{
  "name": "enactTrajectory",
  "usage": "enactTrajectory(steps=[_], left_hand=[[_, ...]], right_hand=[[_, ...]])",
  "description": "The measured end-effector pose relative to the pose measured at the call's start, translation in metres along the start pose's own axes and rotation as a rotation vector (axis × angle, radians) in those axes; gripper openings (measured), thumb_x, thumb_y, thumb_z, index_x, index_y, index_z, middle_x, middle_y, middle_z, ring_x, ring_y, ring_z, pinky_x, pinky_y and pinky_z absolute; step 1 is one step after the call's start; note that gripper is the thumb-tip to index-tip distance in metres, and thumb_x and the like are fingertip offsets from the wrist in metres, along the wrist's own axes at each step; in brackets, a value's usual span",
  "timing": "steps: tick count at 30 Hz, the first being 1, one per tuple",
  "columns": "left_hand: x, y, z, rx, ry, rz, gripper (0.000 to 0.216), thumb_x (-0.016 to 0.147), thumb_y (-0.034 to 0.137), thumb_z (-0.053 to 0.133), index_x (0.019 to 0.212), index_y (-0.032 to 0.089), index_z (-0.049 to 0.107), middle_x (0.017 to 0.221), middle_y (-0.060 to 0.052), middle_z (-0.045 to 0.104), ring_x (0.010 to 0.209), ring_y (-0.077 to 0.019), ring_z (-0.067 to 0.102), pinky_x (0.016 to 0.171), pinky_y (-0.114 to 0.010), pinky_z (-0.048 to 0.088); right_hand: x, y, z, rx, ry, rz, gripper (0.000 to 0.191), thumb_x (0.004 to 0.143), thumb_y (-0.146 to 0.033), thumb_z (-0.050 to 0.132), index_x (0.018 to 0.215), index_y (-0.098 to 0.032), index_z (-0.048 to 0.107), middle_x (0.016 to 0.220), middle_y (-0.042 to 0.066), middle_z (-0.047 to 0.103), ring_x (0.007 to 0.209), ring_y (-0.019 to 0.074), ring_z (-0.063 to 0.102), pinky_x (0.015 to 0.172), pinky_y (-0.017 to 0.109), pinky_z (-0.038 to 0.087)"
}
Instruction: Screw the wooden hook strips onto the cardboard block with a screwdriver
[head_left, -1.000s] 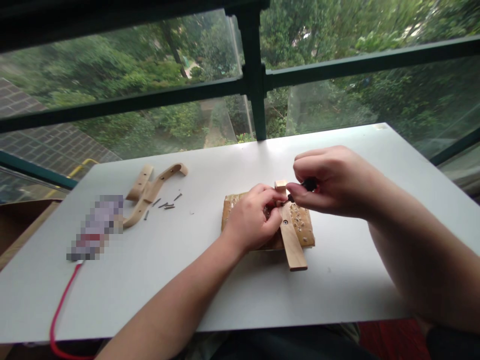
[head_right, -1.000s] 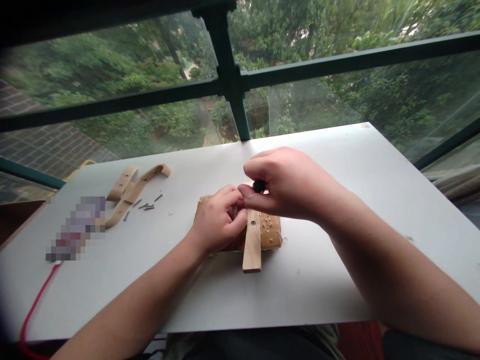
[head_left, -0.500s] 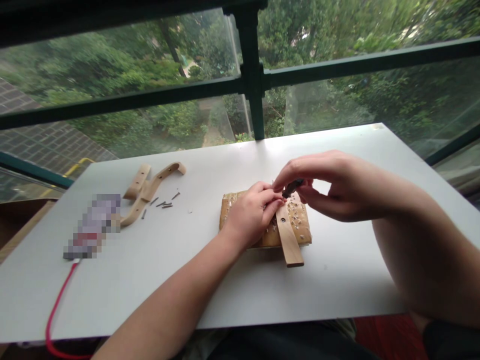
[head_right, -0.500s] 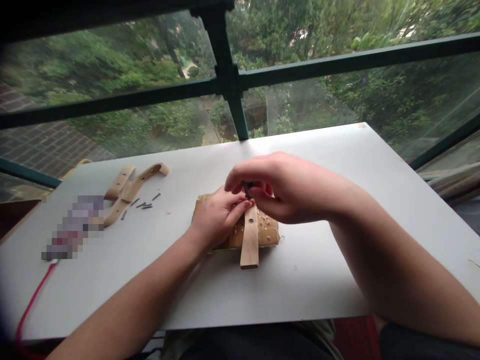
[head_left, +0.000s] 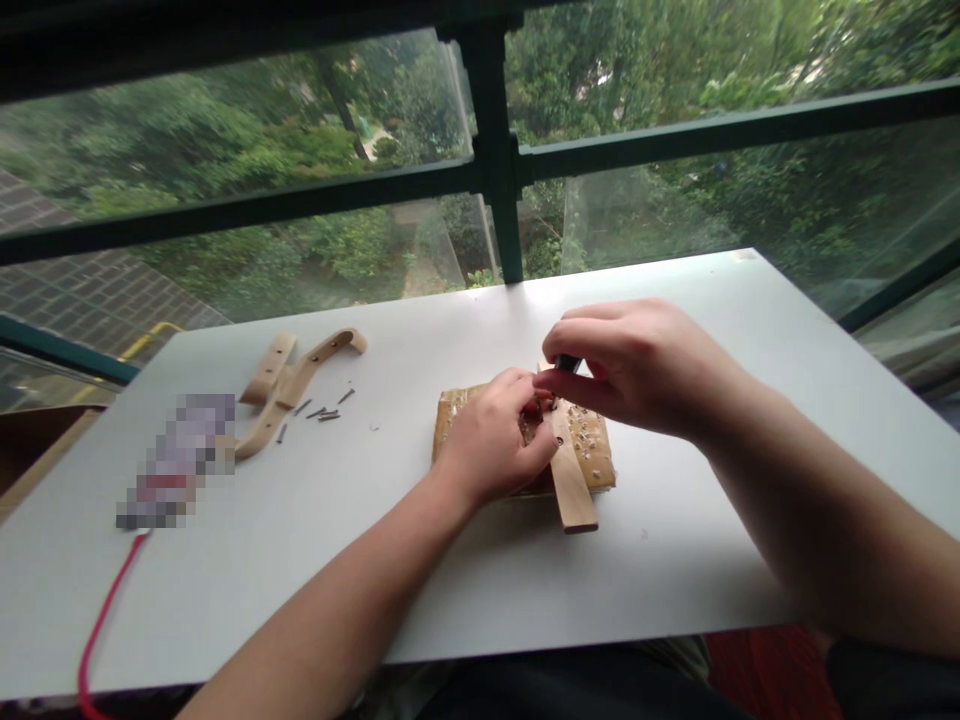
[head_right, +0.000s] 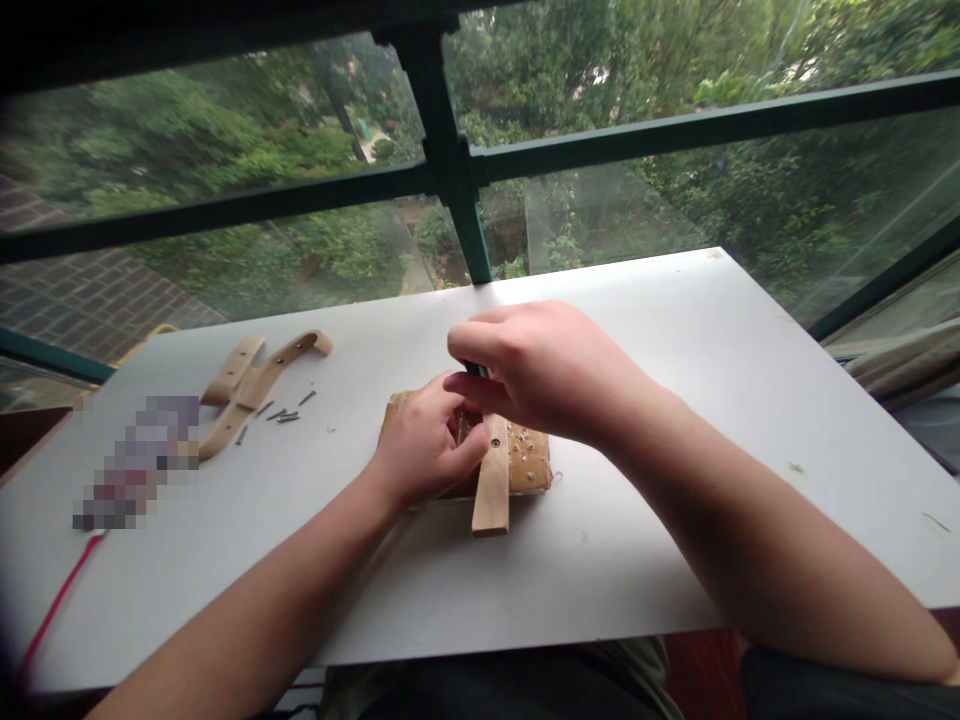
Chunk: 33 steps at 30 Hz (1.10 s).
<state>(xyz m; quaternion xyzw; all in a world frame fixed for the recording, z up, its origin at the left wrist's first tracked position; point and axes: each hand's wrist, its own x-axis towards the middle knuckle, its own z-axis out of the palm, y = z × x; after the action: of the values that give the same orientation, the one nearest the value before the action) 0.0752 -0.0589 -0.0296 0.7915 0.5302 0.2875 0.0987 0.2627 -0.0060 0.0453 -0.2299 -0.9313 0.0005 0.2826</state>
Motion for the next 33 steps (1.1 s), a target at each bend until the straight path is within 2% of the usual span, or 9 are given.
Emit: enactTrajectory(steps=[2,7,11,13,16,21,25,30,33], left_hand=[[0.0,0.0,0.001,0.024,0.017,0.0,0.006,0.081,0.02,0.06,0.086,0.019,0.061,0.087,-0.003,0.063,0.078,-0.0176,0.061,0.07,-0.03,0.049],[0.003,-0.004,0.003,0.001,0.015,-0.01,0.017,0.091,0.025,0.057,0.104,0.021,0.067,0.101,-0.004,0.069,0.091,-0.0202,0.064,0.077,-0.03,0.051],[0.006,-0.004,-0.001,-0.062,-0.018,-0.01,0.014,0.094,0.025,0.055,0.099,0.021,0.068,0.103,-0.003,0.069,0.097,-0.0196,0.064,0.084,-0.03,0.051],[0.007,-0.004,-0.002,-0.09,-0.05,-0.008,0.014,0.095,0.025,0.055,0.097,0.022,0.068,0.103,-0.002,0.069,0.098,-0.0188,0.064,0.085,-0.03,0.051],[0.007,-0.004,-0.002,-0.096,-0.077,-0.02,0.017,0.097,0.028,0.053,0.097,0.023,0.07,0.103,-0.002,0.069,0.098,-0.0186,0.064,0.086,-0.03,0.051],[0.005,-0.004,-0.001,-0.082,-0.091,-0.005,0.025,0.101,0.03,0.046,0.102,0.023,0.069,0.113,-0.004,0.068,0.105,-0.0203,0.064,0.09,-0.032,0.05],[0.003,-0.002,-0.002,-0.074,-0.066,-0.029,0.025,0.101,0.025,0.041,0.105,0.022,0.065,0.105,-0.004,0.069,0.1,-0.0203,0.064,0.087,-0.033,0.05],[0.003,-0.002,-0.001,-0.072,-0.038,-0.049,0.013,0.096,0.027,0.053,0.099,0.021,0.064,0.095,-0.002,0.069,0.089,-0.0189,0.064,0.08,-0.031,0.05],[0.005,-0.004,0.0,-0.099,-0.028,-0.046,0.011,0.094,0.028,0.057,0.093,0.022,0.067,0.093,-0.001,0.069,0.088,-0.018,0.065,0.081,-0.029,0.05]], right_hand=[[0.002,-0.005,0.006,0.052,0.003,-0.012,0.014,0.091,-0.027,0.061,0.082,-0.017,0.062,0.074,0.001,0.056,0.061,0.0103,0.04,0.057,0.026,0.031],[0.002,-0.002,0.017,0.403,0.023,-0.061,0.004,0.09,-0.02,0.061,0.091,-0.017,0.063,0.09,0.004,0.065,0.074,0.0126,0.055,0.066,0.025,0.04],[-0.002,0.007,0.004,0.509,-0.077,-0.064,0.034,0.086,-0.017,0.064,0.119,-0.017,0.059,0.091,0.003,0.067,0.071,0.0114,0.056,0.068,0.024,0.046],[-0.004,0.011,-0.007,0.526,-0.151,-0.083,0.043,0.084,-0.008,0.059,0.127,-0.016,0.056,0.1,0.005,0.067,0.08,0.0129,0.059,0.074,0.025,0.049],[-0.005,0.013,-0.015,0.454,-0.165,-0.102,0.038,0.083,-0.003,0.054,0.117,-0.018,0.062,0.104,0.007,0.066,0.087,0.0141,0.059,0.078,0.026,0.047],[-0.003,0.011,-0.009,0.257,-0.073,-0.012,0.009,0.087,-0.022,0.064,0.094,-0.018,0.062,0.078,0.0,0.06,0.066,0.0114,0.051,0.062,0.024,0.039],[-0.001,0.008,0.001,0.147,-0.028,0.06,0.016,0.087,-0.03,0.062,0.082,-0.02,0.051,0.068,-0.002,0.053,0.059,0.0106,0.041,0.056,0.025,0.029],[0.0,0.004,0.01,-0.108,-0.007,0.133,0.035,0.089,-0.04,0.056,0.067,-0.021,0.036,0.056,-0.003,0.04,0.055,0.0111,0.025,0.053,0.028,0.019],[0.0,0.002,0.011,-0.163,-0.008,0.154,0.042,0.091,-0.046,0.053,0.063,-0.021,0.034,0.052,-0.002,0.037,0.053,0.0114,0.022,0.052,0.029,0.017]])
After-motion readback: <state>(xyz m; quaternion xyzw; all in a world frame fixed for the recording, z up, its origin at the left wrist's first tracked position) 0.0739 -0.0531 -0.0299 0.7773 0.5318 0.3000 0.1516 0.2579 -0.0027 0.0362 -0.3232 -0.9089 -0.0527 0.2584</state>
